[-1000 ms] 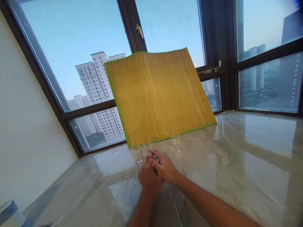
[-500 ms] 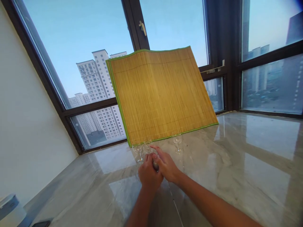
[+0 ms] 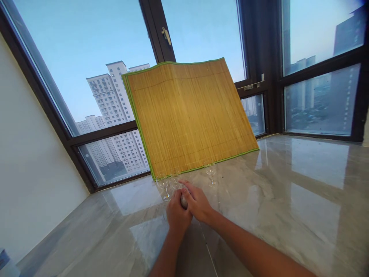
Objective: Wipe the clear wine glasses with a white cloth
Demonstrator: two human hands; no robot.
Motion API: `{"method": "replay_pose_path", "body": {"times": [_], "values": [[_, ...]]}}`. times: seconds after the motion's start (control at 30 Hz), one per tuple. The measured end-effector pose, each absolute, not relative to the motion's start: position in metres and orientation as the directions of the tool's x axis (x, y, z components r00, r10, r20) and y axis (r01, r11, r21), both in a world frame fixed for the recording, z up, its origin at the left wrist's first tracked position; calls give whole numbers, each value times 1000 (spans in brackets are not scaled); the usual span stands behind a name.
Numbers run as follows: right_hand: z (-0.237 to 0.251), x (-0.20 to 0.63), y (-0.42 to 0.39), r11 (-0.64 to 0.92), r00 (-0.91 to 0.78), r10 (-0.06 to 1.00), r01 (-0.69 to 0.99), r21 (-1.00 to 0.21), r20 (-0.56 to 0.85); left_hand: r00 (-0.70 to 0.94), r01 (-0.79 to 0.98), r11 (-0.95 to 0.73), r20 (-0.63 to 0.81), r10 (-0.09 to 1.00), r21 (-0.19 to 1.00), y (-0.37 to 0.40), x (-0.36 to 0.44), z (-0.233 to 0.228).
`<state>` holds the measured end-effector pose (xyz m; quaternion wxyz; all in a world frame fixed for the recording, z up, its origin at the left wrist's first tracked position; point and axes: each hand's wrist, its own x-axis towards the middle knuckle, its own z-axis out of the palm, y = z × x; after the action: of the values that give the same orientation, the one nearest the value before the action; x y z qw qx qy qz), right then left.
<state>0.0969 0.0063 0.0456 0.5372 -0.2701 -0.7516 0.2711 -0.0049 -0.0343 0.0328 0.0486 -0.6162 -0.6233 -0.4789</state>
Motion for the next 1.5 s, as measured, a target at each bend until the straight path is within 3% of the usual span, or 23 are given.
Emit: {"method": "replay_pose_path", "body": {"times": [0.23,0.97,1.07,1.17,1.33,1.5], "values": [[37,92,11,627,-304,755,77,-775,581,-235,792,-214,608,758,572,-29,-11,30],[46,99,7,666,-323,737,196,-720,594,-180,800,-247,612,770,547,-27,-15,29],[45,97,10,650,-339,747,193,-735,572,-153,808,-270,629,762,524,-25,-17,29],[41,95,16,600,-299,779,103,-793,550,-161,852,-208,617,770,481,-23,-20,29],[39,91,26,554,-229,808,-21,-833,543,-73,887,-246,643,762,392,-22,-23,29],[38,89,30,510,-237,836,6,-860,494,-30,888,-286,665,746,360,-19,-27,25]]}}
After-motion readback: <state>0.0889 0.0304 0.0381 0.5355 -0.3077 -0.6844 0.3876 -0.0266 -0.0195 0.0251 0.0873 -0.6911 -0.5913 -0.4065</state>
